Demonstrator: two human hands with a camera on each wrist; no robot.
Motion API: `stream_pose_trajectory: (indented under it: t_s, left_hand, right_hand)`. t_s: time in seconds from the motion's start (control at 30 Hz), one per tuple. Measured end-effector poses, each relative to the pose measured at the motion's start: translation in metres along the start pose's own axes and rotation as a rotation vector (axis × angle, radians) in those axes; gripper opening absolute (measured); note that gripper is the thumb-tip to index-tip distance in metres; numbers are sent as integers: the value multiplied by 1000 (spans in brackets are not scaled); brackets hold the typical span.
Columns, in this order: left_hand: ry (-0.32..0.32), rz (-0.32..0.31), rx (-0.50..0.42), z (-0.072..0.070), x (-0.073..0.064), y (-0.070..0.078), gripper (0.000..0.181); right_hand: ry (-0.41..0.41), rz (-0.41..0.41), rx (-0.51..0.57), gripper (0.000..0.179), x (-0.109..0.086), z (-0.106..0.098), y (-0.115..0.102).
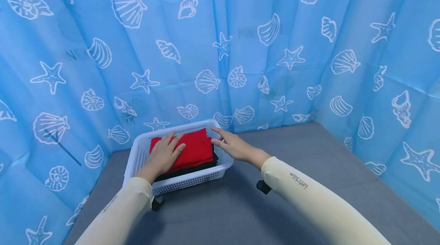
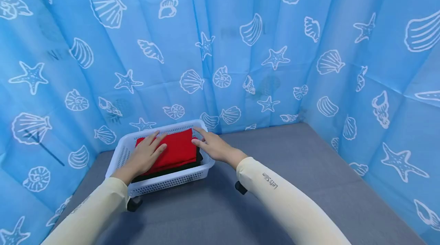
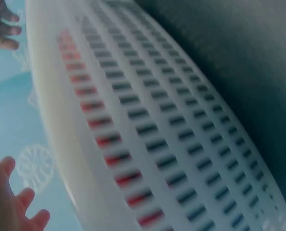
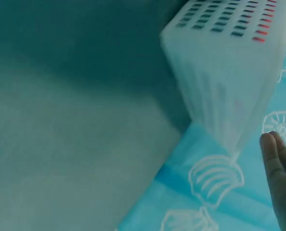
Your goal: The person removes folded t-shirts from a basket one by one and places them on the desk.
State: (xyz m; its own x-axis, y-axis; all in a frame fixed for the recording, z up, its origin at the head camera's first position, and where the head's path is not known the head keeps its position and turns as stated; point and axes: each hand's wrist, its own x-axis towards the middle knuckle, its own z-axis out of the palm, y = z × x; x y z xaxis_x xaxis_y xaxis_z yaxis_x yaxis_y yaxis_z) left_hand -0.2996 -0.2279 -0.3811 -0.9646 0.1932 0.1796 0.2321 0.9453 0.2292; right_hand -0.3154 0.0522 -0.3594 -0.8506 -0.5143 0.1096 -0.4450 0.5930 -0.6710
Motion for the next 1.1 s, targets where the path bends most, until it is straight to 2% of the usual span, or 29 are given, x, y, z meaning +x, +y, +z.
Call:
stream_pose_trajectory:
  t_s: [0.13,0.27,0.4,0.53,0.73,1.1]
  left_hand:
    - [5,-73,-39,-3,-4,-19,66]
    - [-9,-151,-121,-7,-9,-37,66]
    - [-46,-245,-221,-8,-13,-52,67]
    - [-73,-328,-306,-7,-15,-62,70]
    - [-69,-330,-387,1,-14,-66,70]
    - [-84,-358,-374,11,-11,-74,66]
  right_hand:
    - [-19,48,63,66,16,13,-7]
    - [-7,104,85,66,29,23,-7]
    - [7,165,104,67,38,30,-8]
    - [-14,205,106,69,45,39,-11]
    - [-2,246,124,68,51,54,-9]
    - [51,275,303,64,64,72,5]
